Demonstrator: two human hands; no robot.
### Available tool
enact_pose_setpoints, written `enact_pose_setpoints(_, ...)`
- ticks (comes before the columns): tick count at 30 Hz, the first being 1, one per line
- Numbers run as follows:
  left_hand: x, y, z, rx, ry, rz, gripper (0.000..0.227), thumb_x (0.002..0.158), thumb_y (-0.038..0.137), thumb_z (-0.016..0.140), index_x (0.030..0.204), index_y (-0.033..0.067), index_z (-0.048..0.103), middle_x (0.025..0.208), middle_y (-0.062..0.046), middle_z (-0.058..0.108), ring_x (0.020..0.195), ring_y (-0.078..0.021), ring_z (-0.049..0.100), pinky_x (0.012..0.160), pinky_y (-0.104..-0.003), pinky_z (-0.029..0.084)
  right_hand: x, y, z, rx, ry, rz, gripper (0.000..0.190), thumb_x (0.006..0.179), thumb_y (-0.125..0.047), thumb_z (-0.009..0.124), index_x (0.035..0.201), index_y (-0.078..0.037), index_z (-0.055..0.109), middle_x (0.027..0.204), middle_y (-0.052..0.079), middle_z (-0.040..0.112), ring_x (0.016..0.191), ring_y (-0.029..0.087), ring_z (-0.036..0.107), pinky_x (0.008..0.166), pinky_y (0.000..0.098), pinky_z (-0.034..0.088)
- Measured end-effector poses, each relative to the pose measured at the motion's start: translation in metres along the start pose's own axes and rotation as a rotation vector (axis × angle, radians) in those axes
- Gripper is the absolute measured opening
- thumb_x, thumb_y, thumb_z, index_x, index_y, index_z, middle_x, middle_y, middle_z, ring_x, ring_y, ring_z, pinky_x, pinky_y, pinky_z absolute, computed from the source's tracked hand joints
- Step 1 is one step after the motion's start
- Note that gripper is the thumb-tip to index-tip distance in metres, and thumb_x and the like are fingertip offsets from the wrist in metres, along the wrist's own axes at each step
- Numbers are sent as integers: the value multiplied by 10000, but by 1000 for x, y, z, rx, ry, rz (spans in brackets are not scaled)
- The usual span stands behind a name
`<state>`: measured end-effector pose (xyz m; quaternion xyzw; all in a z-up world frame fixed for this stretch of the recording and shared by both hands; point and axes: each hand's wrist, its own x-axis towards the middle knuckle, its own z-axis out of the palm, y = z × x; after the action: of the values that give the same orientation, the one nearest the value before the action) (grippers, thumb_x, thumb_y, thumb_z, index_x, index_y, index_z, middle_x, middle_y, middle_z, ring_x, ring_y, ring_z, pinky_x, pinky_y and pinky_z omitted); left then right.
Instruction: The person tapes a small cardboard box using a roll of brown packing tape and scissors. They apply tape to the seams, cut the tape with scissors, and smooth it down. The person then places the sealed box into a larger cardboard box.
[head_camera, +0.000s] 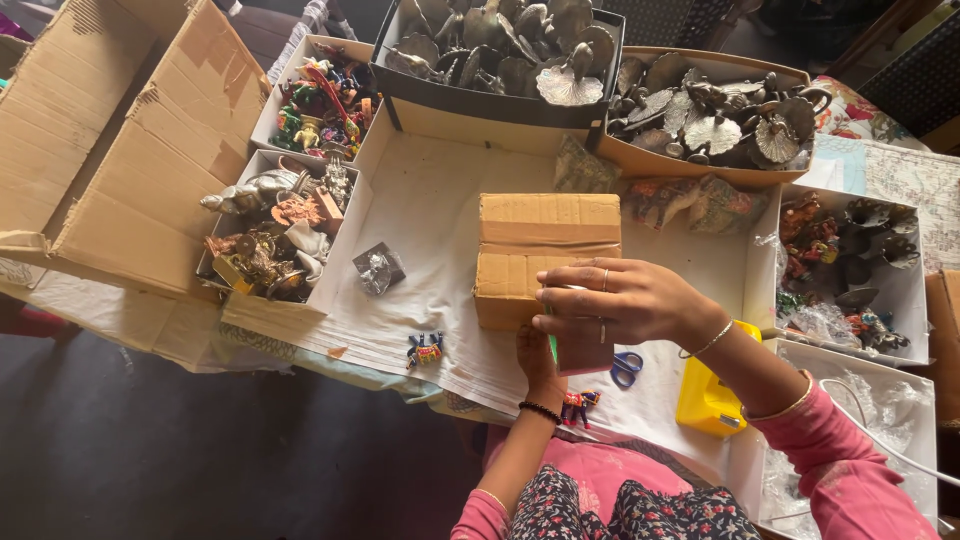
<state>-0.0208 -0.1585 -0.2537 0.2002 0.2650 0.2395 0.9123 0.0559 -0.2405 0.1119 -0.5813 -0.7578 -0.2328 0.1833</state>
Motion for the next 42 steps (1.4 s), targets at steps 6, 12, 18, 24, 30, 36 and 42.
enact_pose_setpoints(6, 7, -11, -14, -56, -44, -20, 207, 966, 132, 685, 1128, 42, 594, 1142, -83, 686, 1046, -195, 662, 904, -356, 581, -3, -3, 6, 72, -54, 61, 414, 944, -193, 645, 1356, -188, 683, 1356, 46, 615, 1269, 247, 620, 1024, 409, 546)
enact_pose_setpoints(12, -31, 52, -33, 326, -208, -1, 423, 893, 131, 674, 1309, 87, 610, 1192, 49, 691, 934, -82, 638, 778, -236, 538, -3, -2, -28, 55, 9, 144, 401, 921, -231, 615, 1311, -169, 688, 1331, 66, 655, 1241, 274, 642, 1016, 440, 563)
enact_pose_setpoints(18, -47, 147, -7, 322, -241, -147, 380, 846, -32, 762, 1213, 42, 693, 980, -14, 712, 889, -91, 660, 848, -229, 544, 10, -7, -85, -35, 126, 388, 315, 809, -153, 729, 1118, -97, 706, 1206, 74, 716, 1178, 292, 697, 994, 465, 595)
enact_pose_setpoints(24, -1, 229, 57, 430, -534, 60, 87, 912, 19, 787, 952, 16, 709, 987, -72, 703, 912, -141, 673, 846, -271, 551, -23, -31, -84, 146, 335, 829, 326, 857, -275, 805, 1069, -105, 625, 1315, 81, 692, 1246, 217, 679, 1076, 386, 559)
enact_pose_setpoints(30, 62, 266, 164, 597, -924, 341, 165, 805, 51, 830, 856, 121, 689, 1394, -59, 611, 1531, -244, 374, 1234, -380, 292, -42, -104, 21, 594, 897, 1068, 266, 1025, -349, 602, 1158, -120, 571, 1719, 161, 269, 1580, 324, 309, 1222, 446, 381)
enact_pose_setpoints(36, 138, 260, 193, 757, -1214, 22, 195, 718, 13, 881, 783, 117, 729, 1336, -77, 632, 1557, -329, 332, 1269, -459, 284, -67, -157, 168, 1217, 1610, 1497, 341, 976, -281, 658, 1243, -117, 524, 1150, 94, 581, 1014, 230, 606, 872, 401, 498)
enact_pose_setpoints(42, 166, 250, 181, 459, -1174, -417, 120, 740, -44, 730, 767, 72, 752, 1207, -97, 687, 1489, -368, 448, 1164, -495, 398, -29, -122, 155, 1379, 1674, 1672, 422, 824, -290, 652, 1217, -173, 555, 1126, 27, 639, 1039, 156, 656, 899, 348, 544)
